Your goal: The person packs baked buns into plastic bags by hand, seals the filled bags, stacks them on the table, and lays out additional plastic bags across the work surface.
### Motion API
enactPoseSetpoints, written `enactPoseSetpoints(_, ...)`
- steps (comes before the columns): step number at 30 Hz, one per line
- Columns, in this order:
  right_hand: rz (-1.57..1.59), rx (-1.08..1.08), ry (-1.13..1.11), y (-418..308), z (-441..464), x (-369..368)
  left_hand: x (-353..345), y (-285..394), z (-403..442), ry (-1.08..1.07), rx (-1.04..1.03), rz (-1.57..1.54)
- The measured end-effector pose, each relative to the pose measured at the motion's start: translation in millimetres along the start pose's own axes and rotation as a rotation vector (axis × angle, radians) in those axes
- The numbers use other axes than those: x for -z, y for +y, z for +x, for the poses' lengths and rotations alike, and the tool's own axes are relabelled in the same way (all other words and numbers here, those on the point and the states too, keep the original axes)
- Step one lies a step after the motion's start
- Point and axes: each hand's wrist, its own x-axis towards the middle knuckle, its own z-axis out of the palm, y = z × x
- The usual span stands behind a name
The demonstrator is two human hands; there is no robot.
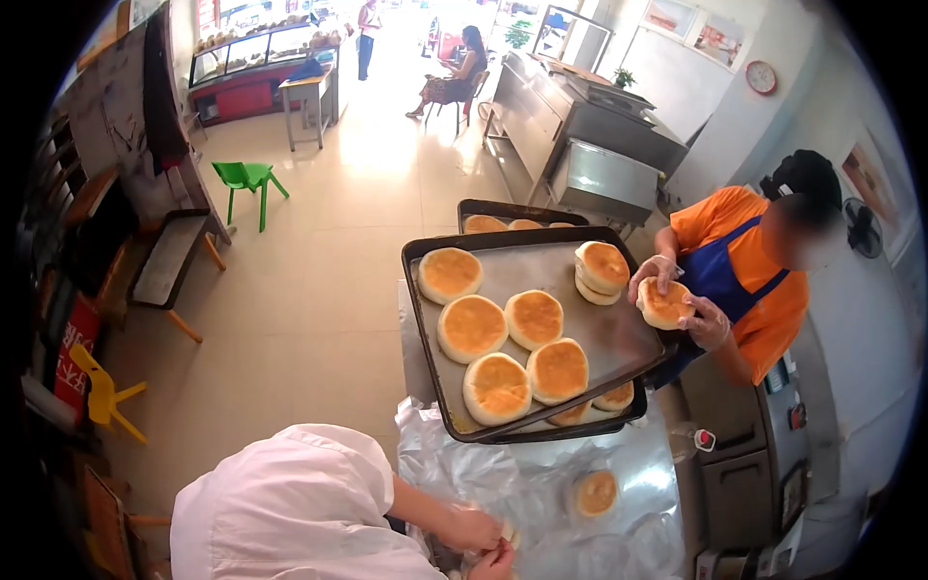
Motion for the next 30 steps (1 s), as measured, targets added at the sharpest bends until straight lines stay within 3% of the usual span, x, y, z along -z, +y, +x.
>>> enactPoseSetpoints(3,-0.071,0.031,0.033,45.3,4.0,-4.0,16.6,4.7,-16.2,0.037,-0.027,-0.021)
enactPoseSetpoints(7,-0.077,0.197,-0.281,-101.0,9.2,49.8,34.5,13.7,-21.3,0.008,0.086,-0.084)
enactPoseSetpoints(10,-0.023,0.214,-0.285,-78.0,13.1,42.4,12.2,-1.6,-24.4,0.186,0.085,-0.168)
enactPoseSetpoints(11,-0.02,0.214,-0.293,-47.0,18.9,32.9,0.4,-4.5,-22.5,0.18,0.218,-0.287)
enactPoseSetpoints(12,-0.091,0.107,-0.272,4.0,26.8,19.9,-6.8,-5.1,-22.4,0.17,0.353,-0.408)
enactPoseSetpoints(13,-0.163,-0.004,-0.25,31.9,30.4,14.2,-0.9,-2.0,-25.5,0.166,0.36,-0.412)
enactPoseSetpoints(17,-0.279,0.007,-0.288,26.2,30.6,15.3,17.8,-2.1,-24.9,0.297,0.173,-0.424)
enactPoseSetpoints(20,-0.483,0.163,-0.238,2.7,27.5,20.7,-11.2,-34.2,-28.2,0.38,-0.019,-0.328)
enactPoseSetpoints(21,-0.589,0.086,-0.31,-48.7,24.6,32.7,-20.6,-42.1,-29.4,0.421,-0.143,-0.276)
enactPoseSetpoints(22,-0.693,0.001,-0.385,-75.5,19.6,39.3,-14.8,-40.6,-33.8,0.415,-0.141,-0.282)
enactPoseSetpoints(23,-0.688,-0.013,-0.391,-57.5,20.9,31.3,-0.3,-35.3,-41.2,0.369,-0.155,-0.326)
enactPoseSetpoints(25,-0.688,0.177,-0.008,4.3,18.8,8.7,-17.8,-35.9,-43.4,0.337,-0.095,-0.424)
enactPoseSetpoints(27,-0.506,0.036,0.092,10.3,9.7,7.2,-12.7,-42.9,-38.1,0.306,-0.037,-0.494)
enactPoseSetpoints(28,-0.434,0.02,0.127,-1.4,3.1,10.8,1.3,-40.1,-31.4,0.329,-0.063,-0.303)
enactPoseSetpoints(30,-0.08,-0.104,0.21,-4.4,-25.9,4.2,8.7,-54.4,-17.0,0.277,0.164,-0.294)
